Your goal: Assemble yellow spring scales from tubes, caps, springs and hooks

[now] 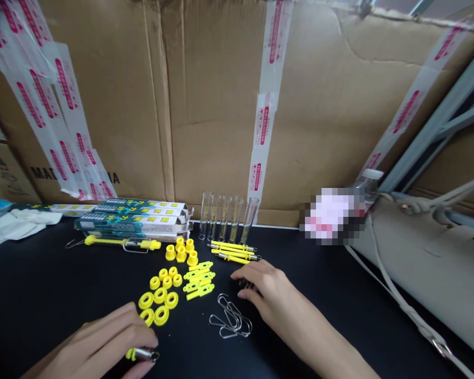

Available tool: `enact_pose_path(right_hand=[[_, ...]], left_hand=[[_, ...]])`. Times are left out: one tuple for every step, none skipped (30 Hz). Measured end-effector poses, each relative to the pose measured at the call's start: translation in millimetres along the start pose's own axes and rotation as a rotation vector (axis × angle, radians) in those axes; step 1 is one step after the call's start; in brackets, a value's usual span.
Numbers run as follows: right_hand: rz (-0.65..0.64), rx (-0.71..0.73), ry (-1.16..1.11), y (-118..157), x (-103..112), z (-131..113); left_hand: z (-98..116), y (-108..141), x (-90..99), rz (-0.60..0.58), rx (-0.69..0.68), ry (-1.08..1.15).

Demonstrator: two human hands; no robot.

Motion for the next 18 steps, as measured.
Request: enact_pose_path(right_hand=[[-0.006,-0.006,-0.004,0.0,0.8,-0.3],[-0.014,-0.012,-0.009,0.1,1.4,-0.7],[-0.022,-0.016,-0.012,0.4,1.7,-1.3],[-0.03,-0.019,-0.015,0.9,1.9,-2.0],[-0.037,-0.021,-0.017,1.7,2.0,-2.7],[-0.045,-0.022,-0.019,2.7,2.2,-3.4],[-0.052,-0.027,-0.025,3.9,2.6,-3.6],[-0.058,-0.035,-0.032,5.3,3.5,-3.2],[-0.061,-0.045,-0.043,6.8,5.1,-1.8],[-0.061,-0.055,-0.058,8.5,7.4,0.6],[-0.054,-0.066,-0.074,10.2,10.4,4.1],[-0.04,-0.077,-0.087,12.1,14.2,8.7],[-0.026,-0.088,-0.094,14.0,18.2,14.2],[-0.01,-0.102,-0.09,15.9,22.3,20.1],[-0.005,-0.12,-0.076,17.7,25.8,26.2],[-0.016,-0.14,-0.055,19.2,28.5,31.9],[-0.036,-0.162,-0.036,20.5,30.1,37.0],[-0.06,-0.188,-0.019,21.4,30.6,41.0]], left_hand=[[0.1,-0.6,0.0,0.005,0.004,-0.001],[0.4,-1.4,0.3,0.006,0.007,-0.001],[0.9,-2.2,0.8,0.007,0.007,0.003],[1.4,-3.1,1.4,0.005,0.008,0.004],[2.0,-3.7,2.0,0.005,0.008,0.004],[2.6,-4.0,2.5,0.007,0.008,0.003],[2.9,-4.1,2.9,0.011,0.009,0.0],[3.0,-3.8,3.0,0.014,0.01,-0.002],[2.9,-3.4,2.9,0.015,0.009,-0.004],[2.4,-2.9,2.6,0.013,0.005,-0.003],[1.9,-2.4,2.2,0.01,-0.003,-0.002],[1.3,-2.0,1.8,0.004,-0.009,-0.001],[0.8,-1.8,1.6,-0.001,-0.014,-0.005],[0.4,-1.7,1.5,-0.005,-0.017,-0.01],[0.2,-1.7,1.4,-0.01,-0.019,-0.015],[0.3,-1.9,1.5,-0.012,-0.018,-0.019],[0.5,-2.0,1.6,-0.014,-0.015,-0.021],[0.7,-2.1,1.7,-0.009,-0.011,-0.019]])
Point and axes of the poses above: each hand's wrist, its own y-axis away from the middle knuckle, its own x-axis out of the back of the hand, z = x × y, the point moved 1 cm from there along -y, towards the middle knuckle, and after that the axes turned 6 degrees about -z, right-handed, at the moved point
